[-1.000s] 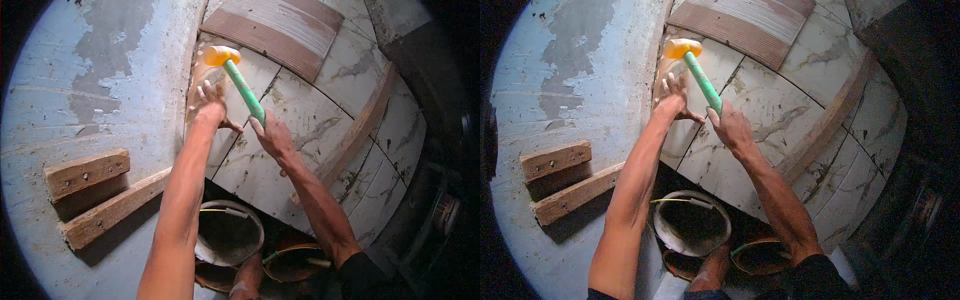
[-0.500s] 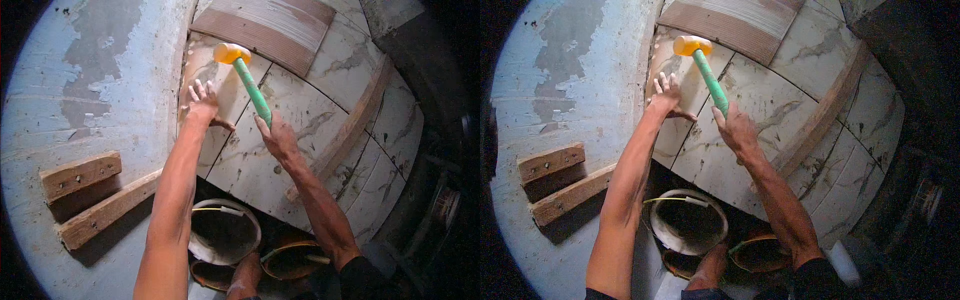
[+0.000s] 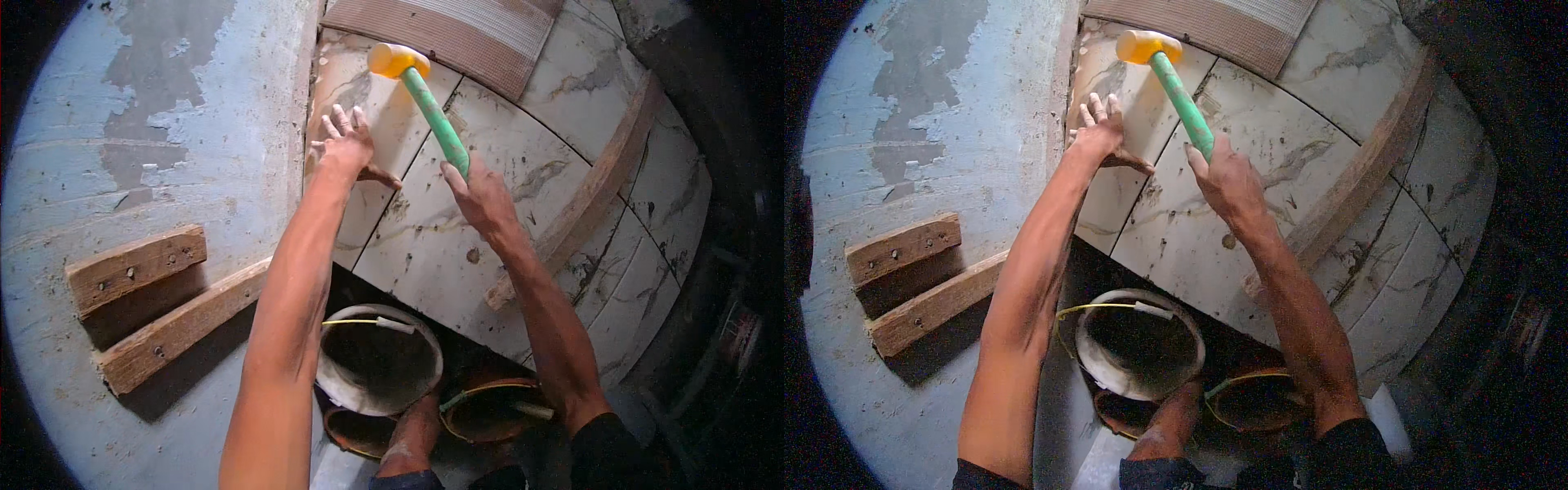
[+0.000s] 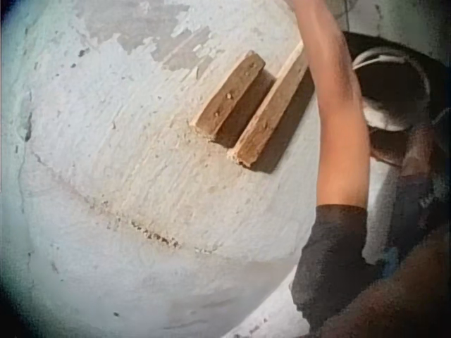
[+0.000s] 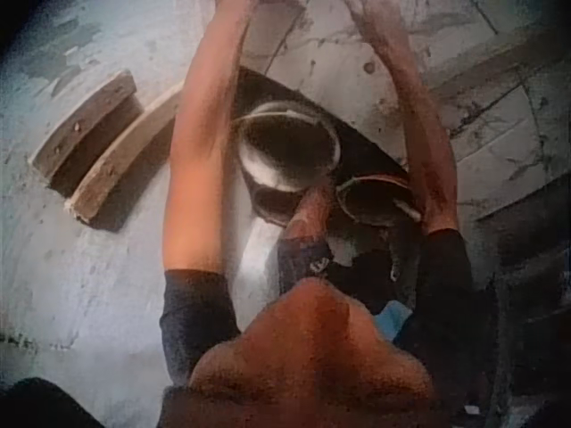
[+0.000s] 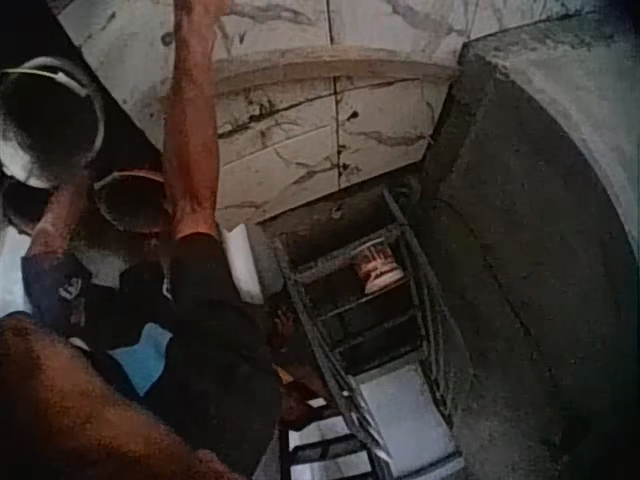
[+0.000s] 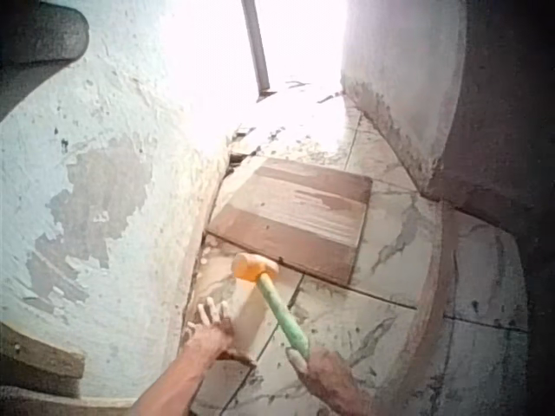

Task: The person applies mortar onto the back of a tile using a trowel, lays the tile onto the floor, and taps it with a rubber mallet. The person then lifts the tile from the floor and carries it away while holding the mallet.

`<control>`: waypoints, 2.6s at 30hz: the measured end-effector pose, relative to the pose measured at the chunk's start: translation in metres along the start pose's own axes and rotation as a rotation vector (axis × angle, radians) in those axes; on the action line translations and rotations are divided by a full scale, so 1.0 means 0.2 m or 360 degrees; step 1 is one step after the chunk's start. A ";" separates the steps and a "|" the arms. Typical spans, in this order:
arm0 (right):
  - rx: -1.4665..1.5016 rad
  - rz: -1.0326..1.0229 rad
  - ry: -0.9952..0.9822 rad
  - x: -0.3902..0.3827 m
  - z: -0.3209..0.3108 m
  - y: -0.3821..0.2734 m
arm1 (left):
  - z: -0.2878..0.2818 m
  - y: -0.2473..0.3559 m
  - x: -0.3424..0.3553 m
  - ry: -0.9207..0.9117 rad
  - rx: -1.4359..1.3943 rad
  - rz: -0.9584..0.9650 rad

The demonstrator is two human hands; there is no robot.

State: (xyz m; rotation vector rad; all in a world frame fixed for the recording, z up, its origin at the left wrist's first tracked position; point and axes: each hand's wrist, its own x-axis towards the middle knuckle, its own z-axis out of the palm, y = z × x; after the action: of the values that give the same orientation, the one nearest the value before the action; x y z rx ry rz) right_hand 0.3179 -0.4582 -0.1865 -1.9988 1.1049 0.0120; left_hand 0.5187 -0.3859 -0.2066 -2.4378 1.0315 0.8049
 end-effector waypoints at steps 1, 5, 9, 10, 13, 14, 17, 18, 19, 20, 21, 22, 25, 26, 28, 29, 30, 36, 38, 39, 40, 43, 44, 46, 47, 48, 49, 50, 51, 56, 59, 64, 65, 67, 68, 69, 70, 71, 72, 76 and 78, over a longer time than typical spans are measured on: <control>-0.0003 0.0038 -0.0080 0.01 0.00 0.00 | 0.01 0.00 0.01 -0.0041 -0.0057 0.0037; 0.0120 0.0059 -0.0080 0.03 0.00 0.00 | 0.03 -0.02 0.04 -0.0016 -0.0048 0.0022; 0.0100 0.0067 -0.0025 0.04 -0.03 -0.04 | 0.01 0.00 0.07 0.0155 0.0115 0.0186; 0.0102 0.0062 -0.0043 0.04 -0.04 -0.04 | 0.00 0.03 0.10 0.0181 0.0009 0.0214; 0.0121 -0.0007 0.0040 -0.03 -0.06 -0.04 | -0.01 0.14 0.15 0.0264 -0.0062 0.0143; 0.0225 -0.0098 0.0015 -0.07 -0.06 -0.03 | -0.01 0.15 0.15 0.0252 -0.0003 0.0124; 0.0324 -0.0214 0.0004 -0.09 -0.06 -0.03 | -0.05 0.17 0.16 0.0231 0.0055 0.0121; 0.0304 -0.0089 -0.0053 -0.08 -0.07 -0.04 | -0.07 0.18 0.17 0.0197 0.0058 0.0064; 0.0240 0.0112 -0.0127 -0.07 -0.07 -0.04 | -0.09 0.18 0.17 0.0106 0.0032 0.0038; 0.0271 0.0048 -0.0111 -0.06 -0.08 -0.04 | -0.10 0.19 0.16 0.0065 0.0097 0.0048; 0.0464 0.0131 -0.0150 -0.04 -0.09 -0.04 | -0.11 0.19 0.15 0.0142 0.0094 0.0052; 0.0658 0.0217 -0.0195 -0.03 -0.11 -0.04 | -0.11 0.19 0.15 0.0143 0.0147 0.0052; 0.0529 0.0075 -0.0094 -0.05 -0.16 -0.04 | -0.10 0.19 0.11 0.0185 0.0176 0.0100; 0.0570 0.0050 -0.0065 -0.05 -0.17 -0.05 | -0.09 0.19 0.11 0.0190 0.0191 0.0117; 0.0464 0.0062 -0.0058 -0.02 -0.17 -0.07 | -0.08 0.19 0.11 0.0191 0.0196 0.0137; 0.0476 0.0019 -0.0052 -0.01 -0.17 -0.07 | -0.09 0.19 0.12 0.0184 0.0193 0.0102; 0.0513 0.0026 -0.0135 -0.01 -0.17 -0.08 | -0.09 0.19 0.14 0.0207 0.0159 0.0100; 0.0582 0.0020 -0.0229 -0.03 -0.09 -0.04 | -0.05 0.18 0.16 0.0309 0.0219 0.0073; 0.0767 0.0229 -0.0201 -0.02 -0.08 -0.03 | -0.05 0.18 0.15 0.0275 0.0156 0.0047; 0.0715 0.0138 -0.0231 -0.02 -0.08 -0.02 | -0.06 0.18 0.15 0.0279 0.0150 0.0048; 0.0776 0.0157 -0.0279 -0.02 -0.08 -0.02 | -0.07 0.19 0.15 0.0264 0.0182 0.0038; 0.0831 0.0085 -0.0291 -0.02 -0.09 -0.02 | -0.07 0.18 0.11 0.0257 0.0158 0.0073; 0.0775 0.0128 -0.0344 -0.01 -0.10 -0.02 | -0.07 0.18 0.10 0.0268 0.0121 0.0094; 0.0752 0.0062 -0.0283 0.00 -0.10 -0.03 | -0.09 0.19 0.10 0.0218 0.0075 0.0054; 0.0663 0.0158 -0.0189 0.00 -0.11 -0.03 | -0.10 0.19 0.10 0.0248 0.0087 0.0048; 0.0670 0.0146 -0.0322 0.00 -0.10 -0.03 | -0.10 0.20 0.10 0.0191 0.0121 0.0033; 0.0831 0.0170 -0.0359 0.00 -0.10 -0.03 | -0.10 0.20 0.10 0.0199 0.0119 0.0044; 0.1025 0.0150 -0.0440 -0.01 -0.10 -0.02 | -0.10 0.21 0.09 0.0114 0.0148 0.0017; 0.0995 0.0211 -0.0407 -0.01 -0.09 -0.02 | -0.10 0.21 0.10 0.0148 0.0110 0.0046; 0.0861 0.0169 -0.0296 -0.01 -0.10 -0.02 | -0.10 0.20 0.11 0.0201 0.0105 0.0018; 0.0749 0.0220 -0.0391 0.00 -0.10 -0.03 | -0.08 0.19 0.12 0.0174 0.0089 0.0030; 0.0868 0.0250 -0.0422 0.02 -0.10 -0.06 | -0.07 0.17 0.13 0.0214 0.0022 0.0038; 0.0870 0.0155 -0.0398 0.02 -0.10 -0.06 | -0.07 0.17 0.13 0.0249 0.0003 0.0058; 0.0883 0.0201 -0.0400 0.02 -0.10 -0.07 | -0.07 0.18 0.12 0.0299 -0.0029 0.0093; 0.0879 0.0264 -0.0421 0.02 -0.10 -0.08 | -0.08 0.18 0.12 0.0258 0.0009 0.0052; 0.0932 0.0169 -0.0382 0.03 -0.10 -0.08 | -0.08 0.19 0.12 0.0233 0.0013 0.0041; 0.0888 0.0185 -0.0376 0.04 -0.10 -0.09 | -0.09 0.19 0.12 0.0186 0.0077 0.0014; 0.0851 0.0160 -0.0295 0.06 -0.10 -0.10 | -0.09 0.19 0.12 0.0170 0.0073 0.0042; 0.0850 0.0186 -0.0365 0.07 -0.10 -0.11 | -0.10 0.18 0.13 0.0153 0.0113 0.0003; 0.0860 0.0093 -0.0382 0.12 -0.08 -0.15 | -0.09 0.18 0.12 0.0168 0.0091 0.0031; 0.0862 0.0133 -0.0427 0.15 -0.06 -0.18 | -0.09 0.18 0.12 0.0112 0.0138 0.0038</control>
State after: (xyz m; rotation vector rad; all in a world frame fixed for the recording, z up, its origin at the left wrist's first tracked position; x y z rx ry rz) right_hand 0.3573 -0.4782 -0.1666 -1.4206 0.8999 0.0213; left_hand 0.5122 -0.4315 -0.2128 -2.3999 1.0996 0.6715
